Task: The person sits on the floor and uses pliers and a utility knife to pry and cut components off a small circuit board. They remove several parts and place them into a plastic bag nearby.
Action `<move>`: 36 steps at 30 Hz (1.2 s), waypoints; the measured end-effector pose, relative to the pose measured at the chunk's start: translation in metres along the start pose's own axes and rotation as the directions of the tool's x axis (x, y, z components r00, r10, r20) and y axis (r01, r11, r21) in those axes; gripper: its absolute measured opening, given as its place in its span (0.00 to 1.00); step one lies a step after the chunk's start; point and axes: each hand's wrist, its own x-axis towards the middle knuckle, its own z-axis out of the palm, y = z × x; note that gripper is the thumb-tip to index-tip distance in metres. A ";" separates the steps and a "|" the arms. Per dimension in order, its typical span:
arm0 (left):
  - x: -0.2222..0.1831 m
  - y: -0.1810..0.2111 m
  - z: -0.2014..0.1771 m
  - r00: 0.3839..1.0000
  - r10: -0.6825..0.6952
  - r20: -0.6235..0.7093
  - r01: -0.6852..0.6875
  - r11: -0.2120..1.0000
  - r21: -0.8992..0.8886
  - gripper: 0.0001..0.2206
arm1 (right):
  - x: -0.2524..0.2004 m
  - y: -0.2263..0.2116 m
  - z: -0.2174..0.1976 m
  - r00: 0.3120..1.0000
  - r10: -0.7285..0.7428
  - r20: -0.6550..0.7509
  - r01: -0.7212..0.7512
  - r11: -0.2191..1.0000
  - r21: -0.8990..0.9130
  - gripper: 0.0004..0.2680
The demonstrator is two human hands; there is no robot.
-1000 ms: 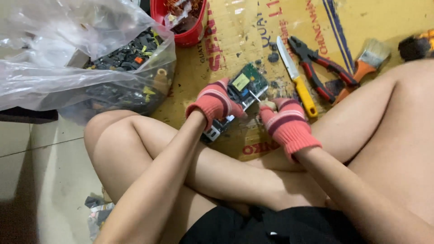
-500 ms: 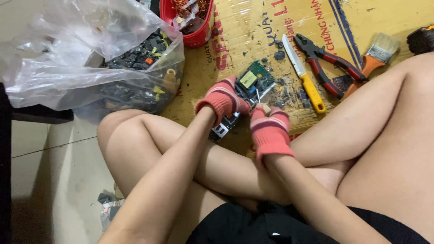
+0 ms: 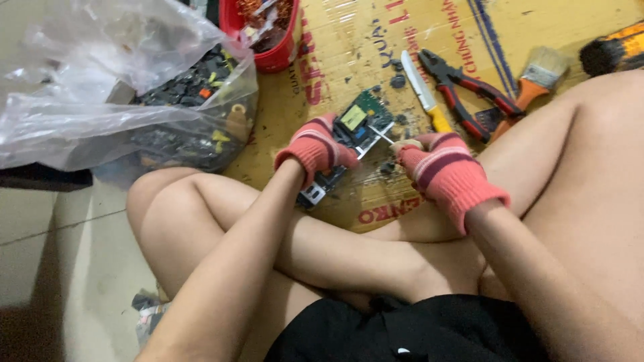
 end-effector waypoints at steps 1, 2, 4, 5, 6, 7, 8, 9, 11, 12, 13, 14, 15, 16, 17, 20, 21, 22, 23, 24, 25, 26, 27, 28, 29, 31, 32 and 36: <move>-0.004 0.003 0.001 1.000 -0.007 0.008 0.007 1.000 -0.001 0.41 | 0.004 -0.003 -0.008 0.998 0.031 0.049 -0.031 1.000 0.000 0.17; -0.010 0.004 0.000 1.000 -0.021 0.013 0.022 1.000 -0.003 0.40 | 0.009 -0.009 -0.014 0.993 0.058 0.105 -0.058 0.998 -0.002 0.18; -0.003 0.005 -0.002 1.000 -0.024 0.016 0.024 1.000 0.012 0.42 | 0.008 -0.014 -0.011 0.984 0.088 0.153 -0.090 0.996 0.004 0.18; 0.000 0.004 -0.004 0.999 -0.030 0.019 0.029 0.999 0.023 0.44 | 0.007 -0.017 -0.007 0.972 0.117 0.204 -0.121 0.993 0.005 0.19; 0.000 0.002 -0.005 0.999 -0.035 0.017 0.034 0.999 0.023 0.44 | 0.003 -0.020 -0.008 0.971 0.115 0.209 -0.118 0.993 0.004 0.19; 0.001 0.000 -0.007 0.999 -0.029 0.022 0.029 0.999 0.026 0.42 | 0.000 -0.023 -0.008 0.970 0.117 0.214 -0.127 0.991 0.033 0.19; 0.002 0.000 -0.007 0.999 -0.020 0.029 0.019 0.999 0.032 0.40 | -0.003 -0.024 -0.009 0.969 0.121 0.217 -0.138 0.988 0.065 0.18; 0.002 0.000 -0.008 0.999 -0.021 0.030 0.020 0.999 0.035 0.40 | -0.005 -0.026 -0.011 0.968 0.121 0.219 -0.139 0.988 0.067 0.18; 0.001 0.000 -0.007 1.000 -0.016 0.024 0.016 1.000 0.027 0.40 | -0.010 -0.028 -0.014 0.963 0.173 0.206 -0.203 0.970 0.134 0.17; 0.000 0.000 -0.006 1.000 -0.017 0.026 0.017 0.999 0.028 0.40 | -0.011 -0.030 -0.015 0.962 0.175 0.208 -0.206 0.969 0.134 0.17; -0.001 -0.001 -0.004 1.000 -0.013 0.022 0.013 0.999 0.031 0.41 | -0.013 -0.033 -0.016 0.945 0.219 0.244 -0.272 0.940 0.207 0.17; -0.001 -0.001 -0.004 1.000 -0.008 0.014 0.008 0.999 0.035 0.41 | -0.015 -0.035 -0.018 0.925 0.256 0.282 -0.334 0.901 0.276 0.16; -0.007 0.004 -0.007 1.000 -0.008 0.014 0.008 0.999 0.036 0.41 | -0.014 -0.031 -0.016 0.925 0.255 0.282 -0.333 0.901 0.277 0.16; -0.012 0.007 -0.010 0.999 0.008 0.041 -0.009 1.000 0.013 0.42 | -0.013 -0.029 -0.014 0.961 0.168 0.219 -0.208 0.962 0.175 0.11; -0.018 0.010 -0.013 0.997 0.026 0.068 -0.025 1.000 -0.011 0.43 | -0.012 -0.026 -0.011 0.984 0.068 0.167 -0.079 0.995 0.063 0.10; -0.009 0.003 -0.010 0.999 0.023 0.049 -0.024 1.000 0.009 0.43 | -0.009 -0.031 -0.011 0.960 0.167 0.225 -0.202 0.969 0.143 0.18; 0.001 -0.001 -0.005 0.998 0.026 0.050 -0.026 1.000 0.011 0.43 | -0.007 -0.027 -0.009 0.960 0.168 0.222 -0.203 0.968 0.145 0.18; 0.011 -0.007 -0.001 0.999 0.025 0.025 -0.025 0.999 0.024 0.43 | -0.005 -0.025 -0.006 0.967 0.161 0.198 -0.188 0.974 0.124 0.17; 0.021 -0.013 0.002 1.000 0.024 -0.001 -0.024 0.999 0.037 0.42 | -0.003 -0.023 -0.003 0.973 0.153 0.175 -0.173 0.980 0.103 0.17; 0.020 -0.013 0.002 1.000 0.026 -0.007 -0.025 0.999 0.038 0.42 | -0.006 -0.026 -0.002 0.974 0.147 0.173 -0.167 0.980 0.105 0.17; 0.018 -0.013 0.002 1.000 0.015 -0.012 -0.014 0.999 0.030 0.42 | -0.010 -0.028 -0.002 0.975 0.162 0.152 -0.178 0.979 0.098 0.16; 0.018 -0.012 0.003 1.000 0.006 -0.016 -0.005 1.000 0.022 0.42 | -0.014 -0.030 -0.002 0.975 0.180 0.129 -0.192 0.977 0.091 0.16; 0.012 -0.010 0.000 1.000 0.009 -0.019 -0.009 1.000 0.023 0.42 | -0.004 -0.023 0.002 0.976 0.176 0.125 -0.188 0.978 0.093 0.16; 0.006 -0.007 -0.002 1.000 0.020 0.004 -0.020 1.000 0.024 0.41 | 0.006 -0.017 0.006 0.982 0.147 0.123 -0.155 0.986 0.058 0.17; 0.000 -0.005 -0.003 0.999 0.031 0.028 -0.032 0.999 0.025 0.41 | 0.017 -0.010 0.010 0.986 0.117 0.121 -0.121 0.992 0.022 0.17; -0.017 0.009 -0.015 0.998 0.055 0.032 -0.056 0.998 0.032 0.41 | 0.005 -0.013 0.022 0.994 0.088 0.065 -0.085 0.995 -0.051 0.19; -0.026 0.016 -0.019 0.996 0.076 0.044 -0.078 0.996 0.040 0.41 | -0.002 -0.013 0.028 0.998 0.062 0.015 -0.060 0.990 -0.126 0.22; 0.007 -0.005 -0.002 1.000 -0.019 0.022 0.018 0.998 0.054 0.45 | -0.019 -0.018 0.054 0.987 0.160 -0.012 -0.160 0.987 -0.007 0.19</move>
